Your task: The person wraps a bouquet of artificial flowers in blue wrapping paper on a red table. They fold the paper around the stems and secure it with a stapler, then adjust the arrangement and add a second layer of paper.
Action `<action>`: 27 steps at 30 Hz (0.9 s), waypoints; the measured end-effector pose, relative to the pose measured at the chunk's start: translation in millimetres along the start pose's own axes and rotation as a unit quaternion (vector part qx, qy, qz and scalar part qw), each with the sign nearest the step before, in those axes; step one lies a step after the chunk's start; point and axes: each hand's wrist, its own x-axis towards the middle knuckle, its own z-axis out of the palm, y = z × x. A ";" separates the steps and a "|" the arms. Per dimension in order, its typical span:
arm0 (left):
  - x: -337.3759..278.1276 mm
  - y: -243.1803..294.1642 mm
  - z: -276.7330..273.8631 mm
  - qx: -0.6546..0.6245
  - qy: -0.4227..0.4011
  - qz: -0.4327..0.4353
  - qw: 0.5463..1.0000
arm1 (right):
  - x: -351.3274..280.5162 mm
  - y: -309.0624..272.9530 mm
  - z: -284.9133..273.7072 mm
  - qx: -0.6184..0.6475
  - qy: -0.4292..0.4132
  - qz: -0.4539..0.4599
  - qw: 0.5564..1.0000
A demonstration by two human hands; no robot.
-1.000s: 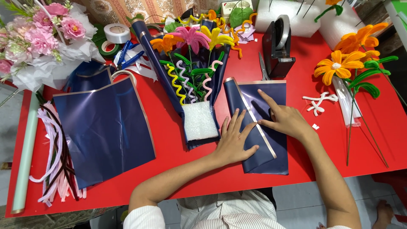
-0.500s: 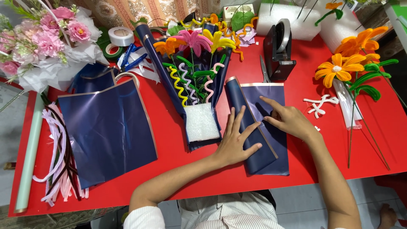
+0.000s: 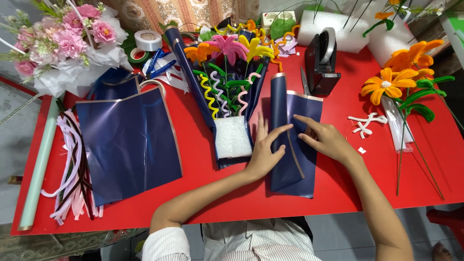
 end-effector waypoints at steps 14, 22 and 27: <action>22.0 22.4 -37.1 0.054 0.060 0.074 0.994 | 8.3 42.5 8.2 0.003 0.281 -0.177 0.943; -3.0 43.2 -135.5 0.112 0.165 0.112 0.974 | 8.9 40.6 15.5 -0.011 0.269 -0.182 0.946; -54.2 19.0 -203.7 0.181 0.312 0.011 0.933 | 10.4 31.5 17.4 0.027 0.258 -0.174 0.950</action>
